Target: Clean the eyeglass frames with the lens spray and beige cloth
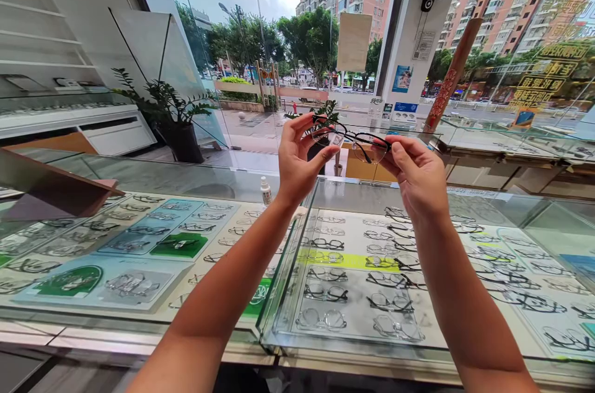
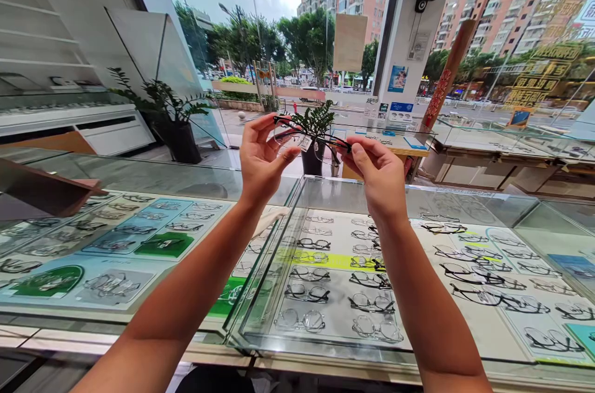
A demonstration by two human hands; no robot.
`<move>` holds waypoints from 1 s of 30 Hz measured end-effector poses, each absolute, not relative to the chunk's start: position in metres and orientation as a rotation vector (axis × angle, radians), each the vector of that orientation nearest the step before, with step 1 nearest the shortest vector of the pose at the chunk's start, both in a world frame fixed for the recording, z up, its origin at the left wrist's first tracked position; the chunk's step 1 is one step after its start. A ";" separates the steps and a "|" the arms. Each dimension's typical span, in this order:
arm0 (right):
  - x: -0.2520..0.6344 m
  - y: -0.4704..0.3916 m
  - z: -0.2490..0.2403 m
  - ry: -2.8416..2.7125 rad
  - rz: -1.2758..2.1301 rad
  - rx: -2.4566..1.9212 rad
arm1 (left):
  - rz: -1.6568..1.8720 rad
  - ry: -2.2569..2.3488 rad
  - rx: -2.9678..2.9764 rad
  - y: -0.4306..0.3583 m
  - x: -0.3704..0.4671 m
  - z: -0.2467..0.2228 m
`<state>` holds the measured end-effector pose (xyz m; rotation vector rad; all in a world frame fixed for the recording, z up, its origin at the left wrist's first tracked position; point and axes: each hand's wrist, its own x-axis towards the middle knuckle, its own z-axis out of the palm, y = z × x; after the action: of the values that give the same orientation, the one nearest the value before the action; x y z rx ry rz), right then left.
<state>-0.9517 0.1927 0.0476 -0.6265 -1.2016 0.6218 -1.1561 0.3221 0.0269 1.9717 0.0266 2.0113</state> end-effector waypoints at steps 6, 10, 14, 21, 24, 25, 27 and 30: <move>-0.946 0.196 0.046 -1.175 0.719 -0.665 | 2.018 -0.007 1.956 0.319 -1.155 0.028; -0.937 0.196 0.052 -1.250 0.567 -0.751 | 2.017 0.037 1.996 0.317 -1.156 0.029; -0.928 0.195 0.056 -1.466 0.467 -0.838 | 1.900 0.072 2.109 0.308 -1.155 0.029; -0.924 0.195 0.054 -1.637 0.735 -0.925 | 1.630 0.029 2.211 0.289 -1.158 0.035; -0.923 0.195 0.055 -1.632 0.895 -0.928 | 1.538 0.020 2.236 0.284 -1.161 0.038; -0.923 0.194 0.055 -1.628 0.919 -0.927 | 1.519 0.021 2.238 0.283 -1.162 0.039; -0.922 0.193 0.055 -1.622 0.944 -0.923 | 1.486 0.012 2.227 0.280 -1.164 0.041; -0.922 0.190 0.057 -1.651 0.969 -0.917 | 1.438 -0.013 2.209 0.277 -1.165 0.043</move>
<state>-0.9222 0.1898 0.0567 -0.9175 -1.6509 0.9692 -1.1654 0.2770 0.0428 2.2091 -0.0126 1.4382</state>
